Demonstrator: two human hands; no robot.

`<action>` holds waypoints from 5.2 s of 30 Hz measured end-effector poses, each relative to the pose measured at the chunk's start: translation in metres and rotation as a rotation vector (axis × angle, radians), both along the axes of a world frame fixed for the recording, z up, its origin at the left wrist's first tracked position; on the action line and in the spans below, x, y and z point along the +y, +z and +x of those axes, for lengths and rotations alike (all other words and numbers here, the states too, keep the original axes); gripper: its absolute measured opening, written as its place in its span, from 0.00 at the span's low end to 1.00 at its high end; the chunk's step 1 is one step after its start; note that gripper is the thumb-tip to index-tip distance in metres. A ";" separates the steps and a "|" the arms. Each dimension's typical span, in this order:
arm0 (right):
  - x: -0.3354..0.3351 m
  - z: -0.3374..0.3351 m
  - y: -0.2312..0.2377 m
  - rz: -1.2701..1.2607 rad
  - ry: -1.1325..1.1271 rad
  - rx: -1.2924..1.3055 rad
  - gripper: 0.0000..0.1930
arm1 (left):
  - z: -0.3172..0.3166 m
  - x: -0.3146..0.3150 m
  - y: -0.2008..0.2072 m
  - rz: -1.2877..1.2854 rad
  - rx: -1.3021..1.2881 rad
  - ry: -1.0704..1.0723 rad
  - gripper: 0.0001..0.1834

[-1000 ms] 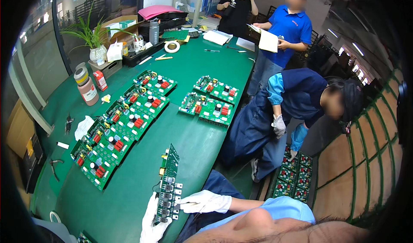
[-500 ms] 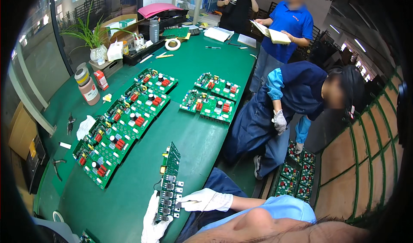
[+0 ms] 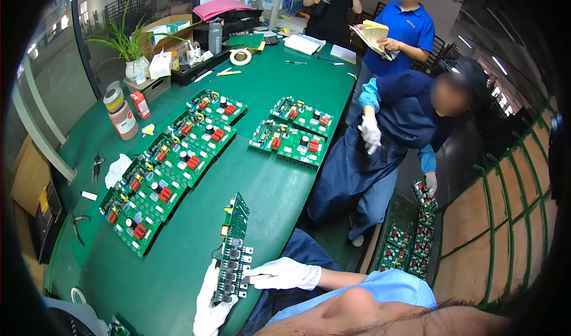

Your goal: The person repeatedly picks up green printed circuit boards from a green workbench, turns them over to view both sides, and places them back down. The person wears white gloves and a light blue shirt. Other workers are visible in the background.

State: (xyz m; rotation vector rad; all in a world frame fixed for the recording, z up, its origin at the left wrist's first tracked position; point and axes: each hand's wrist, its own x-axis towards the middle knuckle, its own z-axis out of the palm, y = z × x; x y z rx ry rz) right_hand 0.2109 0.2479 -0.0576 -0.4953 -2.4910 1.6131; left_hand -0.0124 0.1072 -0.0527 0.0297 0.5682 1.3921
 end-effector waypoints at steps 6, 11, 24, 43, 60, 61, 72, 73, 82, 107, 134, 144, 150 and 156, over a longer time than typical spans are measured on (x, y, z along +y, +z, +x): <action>-0.003 0.004 0.003 0.141 -0.019 0.027 0.23 | 0.020 -0.015 0.029 0.335 0.974 0.136 0.46; -0.009 0.006 0.002 0.127 -0.080 0.099 0.24 | 0.019 -0.018 0.033 0.339 1.055 0.142 0.46; -0.013 0.010 0.012 0.176 -0.239 0.101 0.23 | 0.018 -0.021 0.022 0.356 1.133 0.165 0.44; -0.031 0.002 0.031 0.447 -0.233 0.148 0.14 | 0.000 -0.027 0.032 0.412 1.440 0.093 0.41; -0.036 -0.006 0.021 0.559 -0.133 0.135 0.16 | -0.003 -0.025 0.028 0.474 1.387 0.093 0.40; -0.034 -0.008 0.019 0.553 -0.147 0.153 0.17 | -0.003 -0.025 0.025 0.484 1.398 0.095 0.40; -0.035 -0.007 0.020 0.537 -0.146 0.109 0.15 | -0.003 -0.024 0.023 0.497 1.398 0.116 0.40; -0.035 -0.007 0.019 0.520 -0.158 0.090 0.14 | -0.003 -0.024 0.023 0.498 1.402 0.117 0.40; -0.038 -0.007 0.018 0.568 -0.101 0.139 0.14 | -0.003 -0.025 0.024 0.503 1.439 0.117 0.39; -0.036 -0.001 0.023 0.328 0.376 0.127 0.08 | -0.003 -0.026 0.024 0.510 1.370 0.126 0.35; -0.040 -0.017 0.022 0.660 0.001 0.188 0.12 | -0.001 -0.024 0.021 0.508 1.388 0.135 0.33; -0.035 -0.015 0.022 0.659 -0.027 0.175 0.11 | -0.001 -0.024 0.020 0.507 1.408 0.148 0.34; -0.032 -0.017 0.024 0.664 0.003 0.193 0.11 | -0.002 -0.025 0.021 0.493 1.414 0.143 0.34; -0.030 -0.017 0.026 0.637 0.046 0.209 0.12 | -0.002 -0.024 0.020 0.499 1.403 0.134 0.33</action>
